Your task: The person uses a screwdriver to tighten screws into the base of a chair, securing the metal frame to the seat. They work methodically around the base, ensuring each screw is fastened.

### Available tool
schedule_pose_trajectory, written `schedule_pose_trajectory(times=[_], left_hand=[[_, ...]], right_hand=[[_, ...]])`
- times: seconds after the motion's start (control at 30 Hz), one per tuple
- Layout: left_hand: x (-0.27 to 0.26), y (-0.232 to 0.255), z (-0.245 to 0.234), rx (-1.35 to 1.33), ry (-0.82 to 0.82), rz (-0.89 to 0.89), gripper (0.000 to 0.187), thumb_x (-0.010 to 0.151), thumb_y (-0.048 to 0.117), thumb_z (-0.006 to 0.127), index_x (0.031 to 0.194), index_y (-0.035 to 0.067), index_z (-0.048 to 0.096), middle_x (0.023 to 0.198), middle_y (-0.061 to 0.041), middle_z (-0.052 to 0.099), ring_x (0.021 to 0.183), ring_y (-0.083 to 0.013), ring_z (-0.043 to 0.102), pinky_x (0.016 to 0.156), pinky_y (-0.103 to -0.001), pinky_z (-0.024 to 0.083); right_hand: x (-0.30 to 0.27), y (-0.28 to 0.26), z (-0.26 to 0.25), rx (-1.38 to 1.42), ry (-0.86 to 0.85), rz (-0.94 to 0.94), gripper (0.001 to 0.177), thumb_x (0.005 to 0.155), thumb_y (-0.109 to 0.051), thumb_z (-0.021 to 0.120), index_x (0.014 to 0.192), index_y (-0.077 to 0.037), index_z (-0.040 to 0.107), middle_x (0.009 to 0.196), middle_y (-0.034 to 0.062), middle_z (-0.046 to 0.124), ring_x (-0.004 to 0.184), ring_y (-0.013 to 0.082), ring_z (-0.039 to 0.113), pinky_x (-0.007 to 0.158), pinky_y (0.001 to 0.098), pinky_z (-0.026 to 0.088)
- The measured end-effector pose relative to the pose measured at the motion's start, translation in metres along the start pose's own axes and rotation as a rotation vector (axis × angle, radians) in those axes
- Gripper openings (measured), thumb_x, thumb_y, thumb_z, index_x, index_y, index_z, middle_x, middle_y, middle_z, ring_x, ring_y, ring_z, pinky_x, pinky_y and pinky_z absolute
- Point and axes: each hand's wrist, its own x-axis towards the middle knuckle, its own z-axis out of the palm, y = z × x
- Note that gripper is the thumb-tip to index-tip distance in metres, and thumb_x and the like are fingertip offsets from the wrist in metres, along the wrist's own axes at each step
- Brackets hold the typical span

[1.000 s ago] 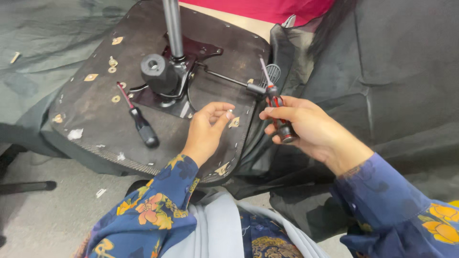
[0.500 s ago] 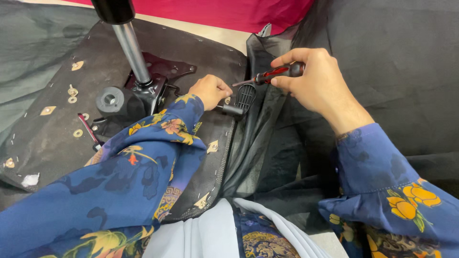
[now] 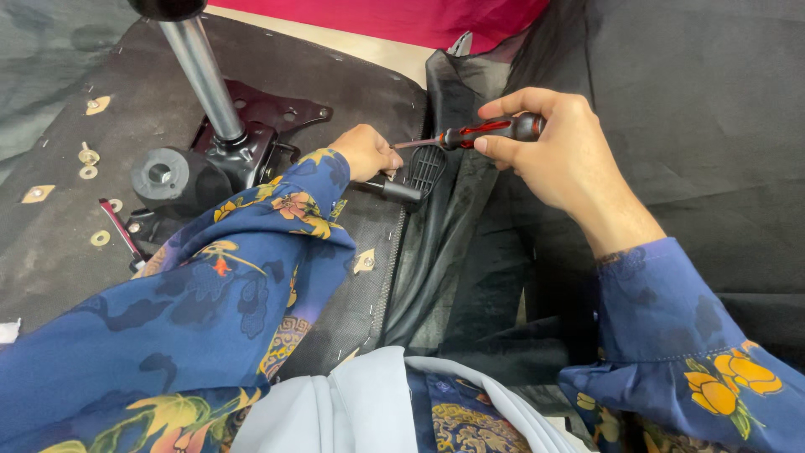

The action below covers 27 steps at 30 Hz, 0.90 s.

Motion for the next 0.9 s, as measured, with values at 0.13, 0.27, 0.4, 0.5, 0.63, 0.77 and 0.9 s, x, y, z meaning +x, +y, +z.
schedule_pose_trajectory(times=[0.13, 0.27, 0.4, 0.5, 0.63, 0.77, 0.9], left_hand=[[-0.016, 0.013, -0.003, 0.015, 0.055, 0.010, 0.017, 0.089, 0.029, 0.073, 0.095, 0.015, 0.081, 0.086, -0.003, 0.078, 0.084, -0.0179, 0.074, 0.082, -0.034, 0.055], [-0.033, 0.022, -0.005, 0.015, 0.074, 0.056, 0.020, 0.088, 0.023, 0.066, 0.103, 0.020, 0.080, 0.088, 0.001, 0.080, 0.088, -0.0161, 0.076, 0.085, -0.034, 0.056], [-0.034, 0.024, -0.006, 0.078, 0.080, 0.127, 0.020, 0.087, 0.023, 0.067, 0.100, 0.018, 0.082, 0.090, -0.001, 0.082, 0.093, -0.0179, 0.076, 0.088, -0.034, 0.056], [-0.032, 0.021, -0.005, 0.115, 0.092, 0.087, 0.020, 0.083, 0.023, 0.073, 0.100, 0.017, 0.083, 0.093, -0.009, 0.078, 0.093, -0.0247, 0.074, 0.088, -0.037, 0.055], [-0.030, 0.018, -0.006, 0.111, 0.059, 0.110, 0.022, 0.078, 0.026, 0.081, 0.097, 0.017, 0.083, 0.094, -0.009, 0.079, 0.093, -0.0241, 0.076, 0.088, -0.036, 0.056], [-0.037, 0.025, -0.006, 0.106, 0.094, 0.050, 0.023, 0.076, 0.024, 0.083, 0.098, 0.018, 0.083, 0.094, -0.009, 0.080, 0.093, -0.0241, 0.075, 0.088, -0.037, 0.055], [-0.042, 0.029, -0.007, 0.096, 0.106, 0.041, 0.024, 0.078, 0.025, 0.083, 0.100, 0.020, 0.083, 0.095, -0.009, 0.078, 0.094, -0.0243, 0.074, 0.088, -0.037, 0.055]], right_hand=[[0.000, 0.001, 0.001, 0.059, 0.017, 0.024, 0.038, 0.087, -0.015, 0.081, 0.122, -0.007, 0.070, 0.076, 0.0020, 0.071, 0.065, 0.0089, 0.068, 0.057, 0.0251, 0.050], [-0.002, -0.001, 0.004, 0.059, 0.072, 0.013, 0.034, 0.091, -0.019, 0.078, 0.118, -0.005, 0.066, 0.083, 0.0039, 0.073, 0.066, 0.0103, 0.071, 0.057, 0.0262, 0.055], [-0.004, -0.003, 0.005, 0.004, 0.073, -0.066, 0.032, 0.094, -0.022, 0.078, 0.115, -0.003, 0.063, 0.086, 0.0044, 0.073, 0.066, 0.0119, 0.073, 0.058, 0.0282, 0.055], [-0.001, -0.007, 0.005, -0.033, 0.030, -0.070, 0.029, 0.092, -0.021, 0.077, 0.114, -0.005, 0.065, 0.082, 0.0061, 0.074, 0.064, 0.0126, 0.072, 0.059, 0.0295, 0.054], [0.008, -0.011, 0.006, -0.089, 0.020, -0.079, 0.029, 0.089, -0.023, 0.079, 0.111, -0.008, 0.067, 0.081, 0.0085, 0.072, 0.066, 0.0172, 0.073, 0.061, 0.0333, 0.055], [0.024, -0.028, 0.009, -0.250, 0.009, -0.208, 0.028, 0.086, -0.024, 0.083, 0.106, -0.009, 0.069, 0.087, 0.0131, 0.074, 0.083, 0.0290, 0.073, 0.073, 0.0418, 0.054], [0.032, -0.035, 0.017, -0.316, -0.036, -0.223, 0.028, 0.086, -0.024, 0.081, 0.106, -0.009, 0.068, 0.095, 0.0163, 0.074, 0.093, 0.0343, 0.072, 0.081, 0.0457, 0.055]])
